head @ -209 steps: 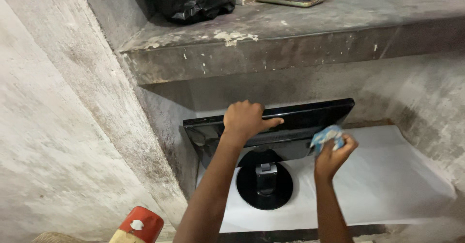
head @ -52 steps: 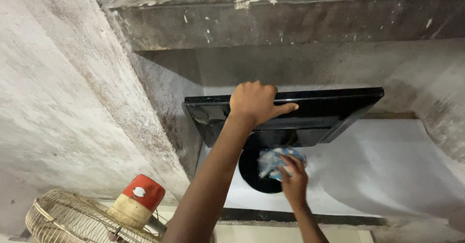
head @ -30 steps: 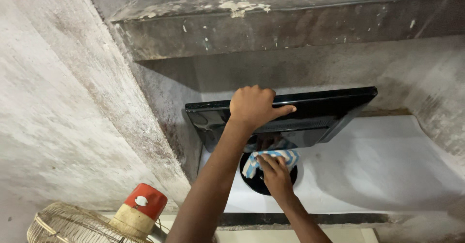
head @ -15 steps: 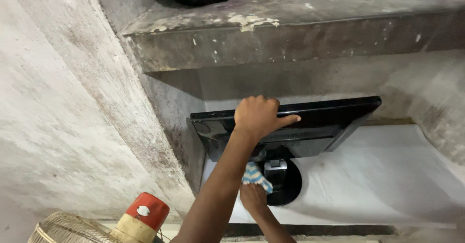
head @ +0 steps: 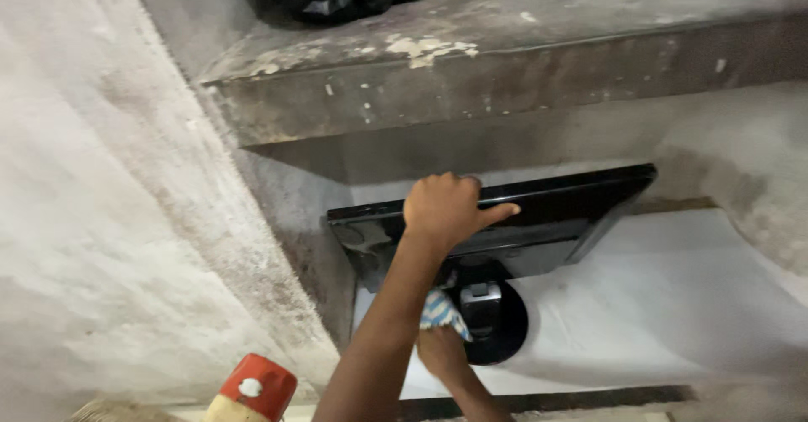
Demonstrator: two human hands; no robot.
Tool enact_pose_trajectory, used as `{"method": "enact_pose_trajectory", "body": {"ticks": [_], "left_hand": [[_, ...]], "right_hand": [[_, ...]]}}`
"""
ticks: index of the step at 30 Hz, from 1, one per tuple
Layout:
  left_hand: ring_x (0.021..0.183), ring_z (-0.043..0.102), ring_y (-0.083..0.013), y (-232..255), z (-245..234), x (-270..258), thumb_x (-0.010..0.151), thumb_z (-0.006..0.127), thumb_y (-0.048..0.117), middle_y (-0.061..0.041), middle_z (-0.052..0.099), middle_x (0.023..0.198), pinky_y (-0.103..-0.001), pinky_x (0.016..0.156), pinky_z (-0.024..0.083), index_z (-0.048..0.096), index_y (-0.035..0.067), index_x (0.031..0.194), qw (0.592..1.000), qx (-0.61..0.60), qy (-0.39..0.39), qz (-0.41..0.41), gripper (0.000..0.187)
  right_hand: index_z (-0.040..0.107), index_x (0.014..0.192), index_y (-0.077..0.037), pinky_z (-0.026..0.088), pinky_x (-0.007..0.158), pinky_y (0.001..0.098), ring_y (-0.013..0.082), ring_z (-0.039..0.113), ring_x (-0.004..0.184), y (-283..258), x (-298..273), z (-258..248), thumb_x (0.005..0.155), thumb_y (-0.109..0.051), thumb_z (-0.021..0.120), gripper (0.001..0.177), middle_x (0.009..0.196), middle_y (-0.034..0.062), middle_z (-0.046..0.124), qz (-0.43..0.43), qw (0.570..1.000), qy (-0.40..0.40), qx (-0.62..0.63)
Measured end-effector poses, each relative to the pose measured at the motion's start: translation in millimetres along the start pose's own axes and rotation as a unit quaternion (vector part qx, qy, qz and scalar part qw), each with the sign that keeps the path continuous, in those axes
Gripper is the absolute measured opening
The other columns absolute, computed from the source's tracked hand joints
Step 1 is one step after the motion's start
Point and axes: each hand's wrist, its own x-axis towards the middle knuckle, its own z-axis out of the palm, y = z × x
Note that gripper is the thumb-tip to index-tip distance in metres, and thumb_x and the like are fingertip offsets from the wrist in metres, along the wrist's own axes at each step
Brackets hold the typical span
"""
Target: The person wipes the back and base of a black computer monitor with a blue and white striped cloth. They then move to a standing fan and wipe the metal cage and red top with the same cloth.
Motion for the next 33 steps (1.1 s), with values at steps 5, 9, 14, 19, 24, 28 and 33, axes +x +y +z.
{"method": "enact_pose_trajectory", "body": {"ticks": [5,9,14,19,24,28,33], "left_hand": [[0.065,0.074,-0.0296,3.7,2.5,-0.7,0.077,0.059,0.083,-0.013,0.072,0.067,-0.042,0.060,0.058,0.076,0.008,0.076,1.000,-0.002,-0.028,-0.012,0.077],[0.062,0.076,-0.0251,4.0,2.8,3.7,0.080,0.057,0.082,-0.010,0.073,0.065,-0.039,0.058,0.060,0.073,0.008,0.081,0.994,-0.018,-0.104,-0.042,0.075],[0.064,0.073,-0.0305,2.5,5.8,-0.5,0.076,0.060,0.083,-0.013,0.072,0.066,-0.042,0.057,0.057,0.076,0.008,0.073,1.000,-0.002,-0.001,-0.001,0.076],[0.065,0.074,-0.0282,7.2,0.6,0.0,0.078,0.057,0.083,-0.012,0.072,0.067,-0.041,0.058,0.059,0.075,0.008,0.075,0.997,0.000,-0.071,-0.034,0.078],[0.070,0.076,-0.0284,7.6,-3.2,1.9,0.078,0.055,0.085,-0.012,0.073,0.071,-0.042,0.065,0.059,0.076,0.007,0.080,0.995,-0.006,-0.088,-0.042,0.080],[0.074,0.075,-0.0319,5.4,-1.1,5.0,0.078,0.055,0.084,-0.013,0.074,0.074,-0.045,0.066,0.059,0.077,0.008,0.084,0.998,-0.001,-0.062,-0.028,0.080],[0.074,0.074,-0.0315,9.1,-2.4,0.5,0.079,0.055,0.085,-0.014,0.074,0.074,-0.043,0.066,0.059,0.078,0.008,0.081,0.998,0.021,-0.060,-0.028,0.081]], "right_hand": [[0.070,0.111,-0.002,0.057,0.077,0.0510,0.0376,0.074,0.085,25.2,-85.5,-13.6,0.073,-0.003,0.057,0.041,0.096,0.0216,0.075,-0.097,0.954,0.283,-0.023],[0.062,0.145,-0.023,0.057,0.076,0.0443,0.0325,0.072,0.081,95.3,-114.0,-16.2,0.093,-0.014,0.059,0.053,0.094,0.0187,0.073,0.201,0.969,0.100,0.101],[0.067,0.127,-0.011,0.057,0.068,0.0437,0.0291,0.072,0.073,171.4,-70.7,-40.1,0.086,-0.003,0.057,0.043,0.091,0.0182,0.074,0.135,0.967,0.152,0.155],[0.066,0.123,-0.003,0.058,0.075,0.0411,0.0299,0.072,0.089,183.8,5.1,-60.0,0.088,-0.002,0.056,0.036,0.101,0.0202,0.075,0.007,0.978,0.129,0.167],[0.035,0.145,0.002,0.052,0.084,0.0429,0.0344,0.064,0.095,175.9,47.7,-58.4,0.084,-0.016,0.077,0.077,0.118,0.0272,0.063,0.142,0.956,0.111,0.232],[0.047,0.137,0.007,0.056,0.084,0.0450,0.0329,0.068,0.094,184.4,44.2,-56.6,0.099,-0.014,0.057,0.044,0.110,0.0272,0.070,0.164,0.904,0.025,0.394],[0.067,0.126,-0.009,0.056,0.089,0.0436,0.0364,0.071,0.103,178.8,-13.3,-70.0,0.091,-0.005,0.059,0.036,0.112,0.0202,0.075,0.028,0.988,0.097,0.114]]}}
